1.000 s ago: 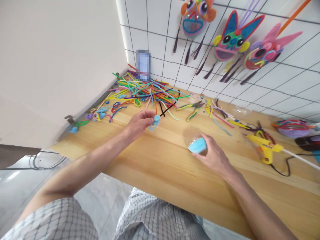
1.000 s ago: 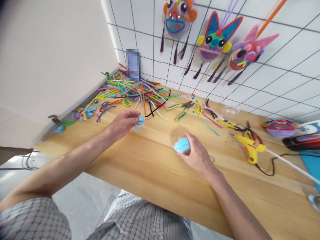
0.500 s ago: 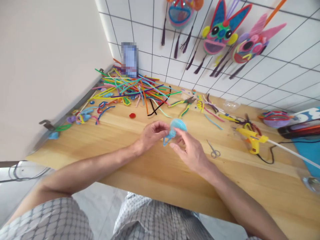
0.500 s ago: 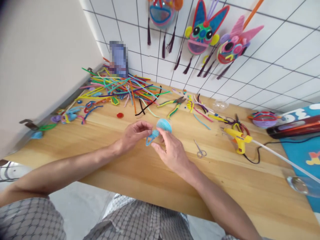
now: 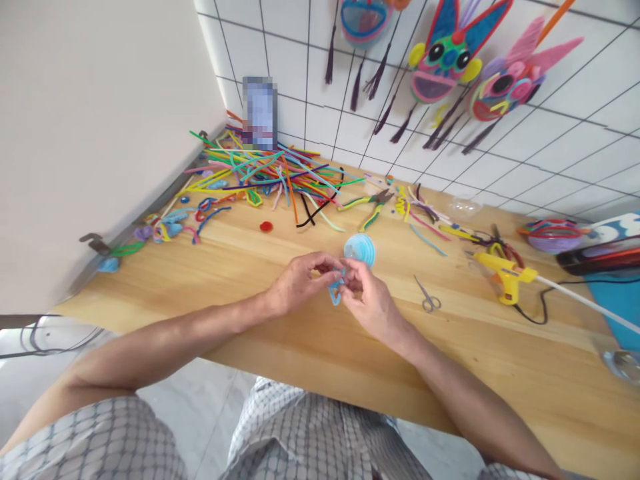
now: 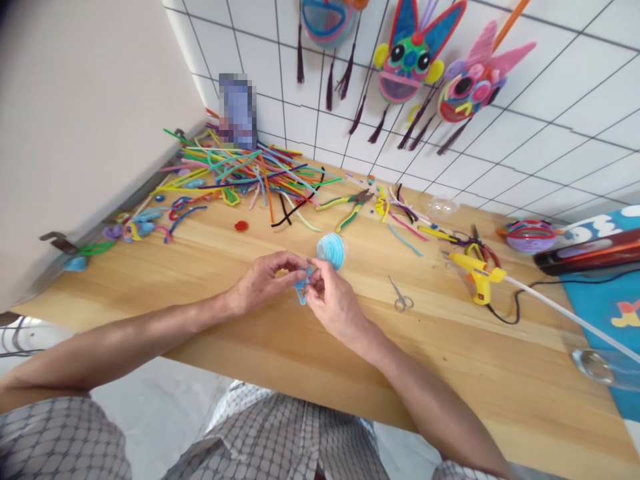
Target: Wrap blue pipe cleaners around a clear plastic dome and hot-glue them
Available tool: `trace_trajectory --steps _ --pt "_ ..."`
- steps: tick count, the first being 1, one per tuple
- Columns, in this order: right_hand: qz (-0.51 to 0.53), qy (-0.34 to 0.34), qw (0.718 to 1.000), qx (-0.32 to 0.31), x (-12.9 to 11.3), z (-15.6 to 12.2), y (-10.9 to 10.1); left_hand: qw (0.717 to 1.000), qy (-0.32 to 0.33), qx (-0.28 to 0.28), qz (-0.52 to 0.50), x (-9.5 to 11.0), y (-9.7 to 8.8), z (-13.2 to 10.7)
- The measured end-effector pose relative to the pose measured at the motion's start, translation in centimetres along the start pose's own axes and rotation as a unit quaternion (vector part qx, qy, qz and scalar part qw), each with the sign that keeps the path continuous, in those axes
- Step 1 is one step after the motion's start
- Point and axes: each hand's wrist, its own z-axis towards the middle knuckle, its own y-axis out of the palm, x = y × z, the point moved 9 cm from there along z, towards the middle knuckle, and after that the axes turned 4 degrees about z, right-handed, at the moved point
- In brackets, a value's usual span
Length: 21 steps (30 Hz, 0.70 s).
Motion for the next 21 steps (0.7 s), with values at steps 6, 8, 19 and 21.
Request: trace_trajectory --steps 6,8,19,21 --pt "0.088 0.031 0.996 -0.015 -0.6 -0.3 -0.1 0.968 -0.061 0.117 0.213 -1.4 -9.1 0.8" --pt "0.131 0.043 0.990 -0.021 -0.6 -0.4 -0.1 0.948 -0.086 0.148 0.268 -1.7 -13.1 0.6" --pt "0.235 0.081 0.969 0.002 0.5 -0.1 -0.1 0.956 -0.054 0.100 0.270 1.3 -10.4 -2.2" --pt "0.202 0.076 0.976 0.003 0.0 -0.3 -0.1 0.973 0.005 0.027 0.231 2.6 -5.8 -1.9"
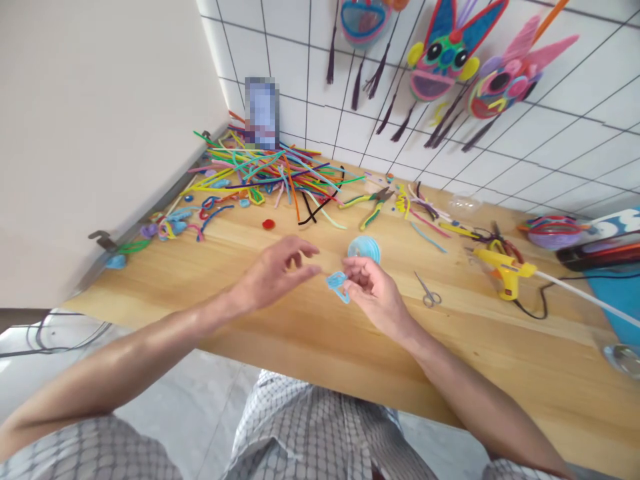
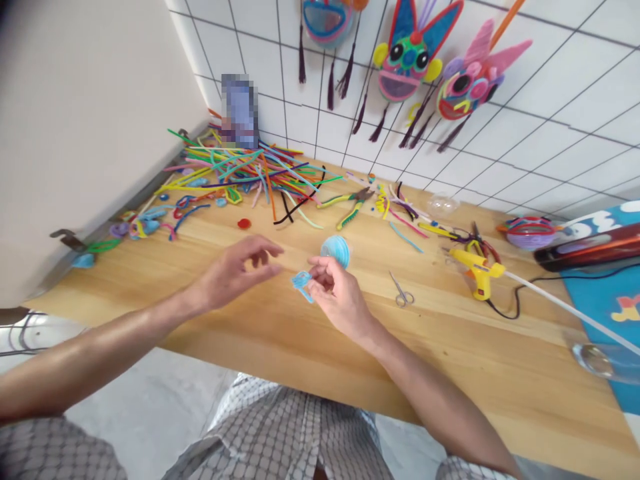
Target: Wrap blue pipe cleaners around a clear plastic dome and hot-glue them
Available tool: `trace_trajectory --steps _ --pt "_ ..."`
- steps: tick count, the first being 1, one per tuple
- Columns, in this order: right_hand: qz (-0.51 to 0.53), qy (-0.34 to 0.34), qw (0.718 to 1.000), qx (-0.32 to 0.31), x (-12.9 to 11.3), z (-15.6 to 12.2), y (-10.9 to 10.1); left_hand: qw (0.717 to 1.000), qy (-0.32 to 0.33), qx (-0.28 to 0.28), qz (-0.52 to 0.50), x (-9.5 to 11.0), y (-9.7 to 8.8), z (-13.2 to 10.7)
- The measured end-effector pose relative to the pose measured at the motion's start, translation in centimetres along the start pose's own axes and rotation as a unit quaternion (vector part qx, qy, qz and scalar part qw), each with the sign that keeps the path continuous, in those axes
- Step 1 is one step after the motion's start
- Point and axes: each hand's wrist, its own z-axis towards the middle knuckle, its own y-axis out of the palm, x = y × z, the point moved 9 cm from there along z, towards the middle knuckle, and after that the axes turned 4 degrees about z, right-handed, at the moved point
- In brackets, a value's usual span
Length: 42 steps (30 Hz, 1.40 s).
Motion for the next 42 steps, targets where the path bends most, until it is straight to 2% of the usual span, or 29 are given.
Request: trace_trajectory --steps 2,5,10,13,15,20,25,28,30,33,35,36,39,42 --pt "-0.034 -0.011 0.999 0.001 -0.6 -0.4 0.1 0.995 0.061 -0.063 -0.045 2.6 3.1 0.1" --pt "-0.076 -0.028 0.997 0.018 -1.5 -1.3 -0.4 0.987 0.068 -0.110 -0.096 3.8 5.8 0.5" --pt "-0.127 0.022 0.992 0.021 -0.5 -2.7 -1.8 0.963 -0.010 -0.139 -0.232 2.5 8.4 0.8" --pt "-0.076 0.055 0.995 0.030 0.9 -3.5 -2.4 0.941 -0.042 -0.141 -0.305 1.9 9.9 0.4" --pt "-0.034 0.066 0.996 0.045 1.6 -4.0 -2.7 0.938 -0.060 -0.133 -0.314 1.5 10.5 0.0" --pt "0.018 0.080 0.994 0.067 2.6 -4.6 -2.9 0.931 -0.088 -0.129 -0.330 1.0 11.4 -0.5" --pt "0.093 0.100 0.990 0.041 3.7 -4.3 -2.6 0.897 -0.127 -0.173 -0.386 0.0 12.7 -0.5" --pt "0.125 0.091 0.987 0.046 4.0 -4.1 -2.8 0.884 -0.129 -0.194 -0.404 -0.1 12.9 -0.9" --pt "0.137 0.089 0.986 0.045 4.1 -4.2 -2.7 0.899 -0.104 -0.188 -0.381 0.2 12.5 -1.1" --pt "0.145 0.095 0.984 0.042 4.1 -4.2 -2.6 0.953 0.022 -0.143 -0.266 1.9 10.8 -1.3" --pt "0.146 0.097 0.983 0.044 3.9 -4.2 -2.6 0.965 0.101 -0.132 -0.201 3.2 10.2 -1.7" --pt "0.147 0.096 0.983 0.046 3.7 -4.2 -2.6 0.966 0.119 -0.134 -0.185 3.5 10.2 -1.9" --pt "0.140 0.094 0.985 0.047 3.4 -4.1 -2.5 0.971 0.105 -0.141 -0.160 3.2 10.3 -1.9" --pt "0.112 0.098 0.988 0.050 3.5 -4.2 -2.5 0.973 0.054 -0.164 -0.156 2.4 10.7 -1.9"
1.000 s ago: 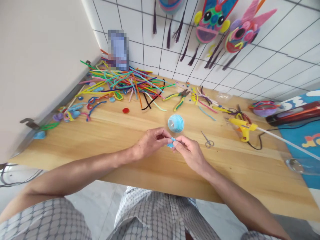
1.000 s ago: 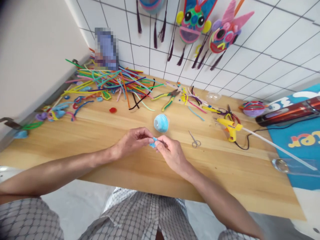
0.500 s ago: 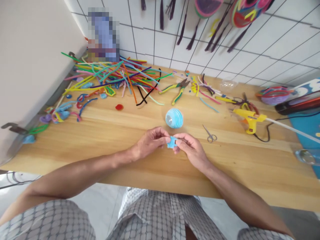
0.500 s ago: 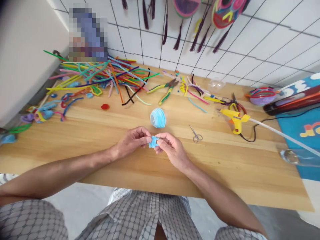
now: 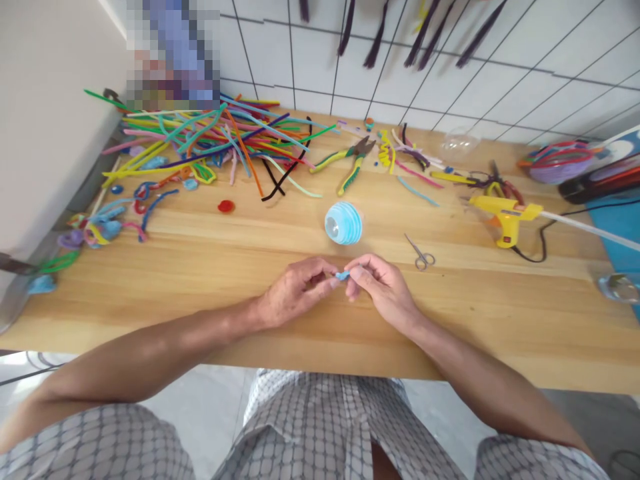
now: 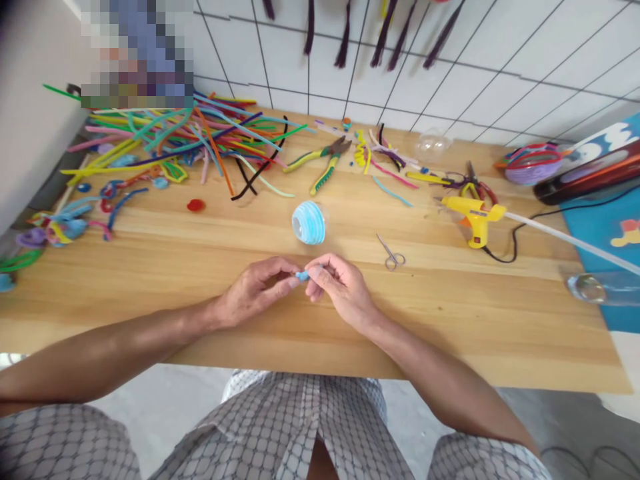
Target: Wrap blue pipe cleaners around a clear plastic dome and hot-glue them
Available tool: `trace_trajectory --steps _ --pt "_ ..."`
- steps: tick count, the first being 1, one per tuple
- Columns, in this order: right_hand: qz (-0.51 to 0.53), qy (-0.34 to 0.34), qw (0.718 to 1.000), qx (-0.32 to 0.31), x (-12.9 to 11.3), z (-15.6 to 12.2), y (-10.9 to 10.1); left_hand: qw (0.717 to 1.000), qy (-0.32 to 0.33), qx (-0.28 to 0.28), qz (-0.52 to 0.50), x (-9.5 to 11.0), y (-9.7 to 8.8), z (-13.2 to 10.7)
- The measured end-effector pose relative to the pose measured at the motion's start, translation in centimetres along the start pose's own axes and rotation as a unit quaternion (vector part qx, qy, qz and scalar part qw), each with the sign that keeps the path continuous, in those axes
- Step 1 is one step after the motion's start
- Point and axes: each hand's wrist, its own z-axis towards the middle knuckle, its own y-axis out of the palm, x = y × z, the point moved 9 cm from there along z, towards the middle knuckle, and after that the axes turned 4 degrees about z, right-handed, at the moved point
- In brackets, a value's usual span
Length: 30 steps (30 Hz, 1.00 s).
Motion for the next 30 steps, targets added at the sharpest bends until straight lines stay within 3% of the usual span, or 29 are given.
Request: trace_trajectory --steps 5,11,16,19,23,27,30 --pt "-0.050 -0.017 0.998 0.019 -0.1 0.1 -0.4 0.996 -0.065 -0.014 -0.058 -1.0 -0.1 0.0" --pt "-0.051 -0.009 0.999 0.013 0.4 0.2 -0.4 0.990 -0.078 -0.036 -0.113 -1.3 0.3 0.0" --pt "-0.085 -0.021 0.996 0.006 0.6 0.0 -0.2 0.992 -0.078 -0.020 -0.101 -1.2 0.1 -0.1" --pt "-0.104 -0.009 0.995 0.009 0.8 0.0 -0.1 0.996 -0.055 -0.009 -0.075 -0.9 0.0 -0.1" --pt "-0.181 0.003 0.983 0.020 0.5 -0.1 0.0 0.999 0.026 0.019 -0.011 0.1 -0.2 -0.3" --pt "-0.240 -0.035 0.969 0.047 -0.5 -0.4 0.2 0.992 0.109 0.023 0.052 1.2 -0.1 -0.9" --pt "-0.254 -0.059 0.964 0.054 -1.1 -0.5 0.4 0.989 0.127 0.023 0.070 1.5 0.0 -1.1"
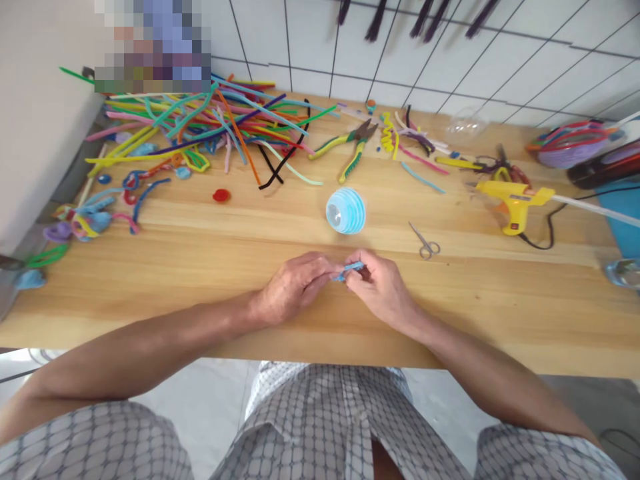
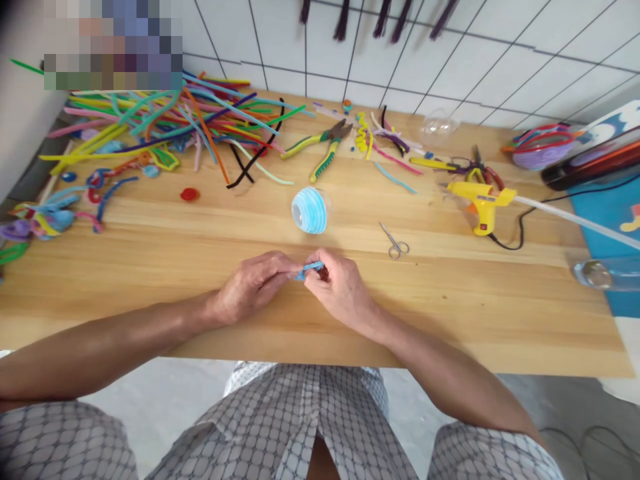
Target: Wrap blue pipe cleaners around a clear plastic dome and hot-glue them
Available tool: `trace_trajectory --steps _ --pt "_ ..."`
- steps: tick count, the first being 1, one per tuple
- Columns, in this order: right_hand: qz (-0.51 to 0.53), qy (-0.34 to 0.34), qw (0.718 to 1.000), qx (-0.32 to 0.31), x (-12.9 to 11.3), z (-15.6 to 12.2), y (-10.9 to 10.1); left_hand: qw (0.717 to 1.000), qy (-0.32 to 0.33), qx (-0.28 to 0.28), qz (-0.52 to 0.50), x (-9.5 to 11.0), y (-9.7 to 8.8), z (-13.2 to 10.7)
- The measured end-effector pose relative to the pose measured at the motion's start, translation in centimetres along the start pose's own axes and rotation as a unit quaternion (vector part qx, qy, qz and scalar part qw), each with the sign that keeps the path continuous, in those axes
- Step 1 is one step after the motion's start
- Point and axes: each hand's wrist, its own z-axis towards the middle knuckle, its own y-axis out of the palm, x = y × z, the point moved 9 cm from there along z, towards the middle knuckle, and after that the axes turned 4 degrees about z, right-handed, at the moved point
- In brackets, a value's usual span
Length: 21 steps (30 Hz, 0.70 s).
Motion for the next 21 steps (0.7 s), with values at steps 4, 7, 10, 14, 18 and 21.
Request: trace_trajectory --steps 4,7,10,14,18,21 --pt "0.076 0.037 0.996 -0.036 1.0 0.3 0.4 0.994 -0.086 0.002 -0.071 -1.4 0.2 0.2" --pt "0.180 0.054 0.981 -0.056 1.7 0.5 0.7 0.974 -0.155 -0.010 -0.165 -2.5 0.8 0.3" --pt "0.213 0.046 0.973 -0.073 1.8 0.4 1.1 0.948 -0.183 -0.014 -0.258 -2.8 1.2 0.4" --pt "0.124 -0.032 0.991 -0.043 0.9 0.0 0.5 0.929 -0.200 0.004 -0.313 -3.3 0.9 0.4" --pt "-0.075 -0.232 0.969 0.042 -2.5 -1.0 -0.7 0.918 -0.216 0.015 -0.333 -3.9 0.7 0.3" --pt "-0.148 -0.294 0.943 0.055 -3.3 -1.4 -0.4 0.917 -0.212 0.010 -0.338 -3.9 0.8 0.3"
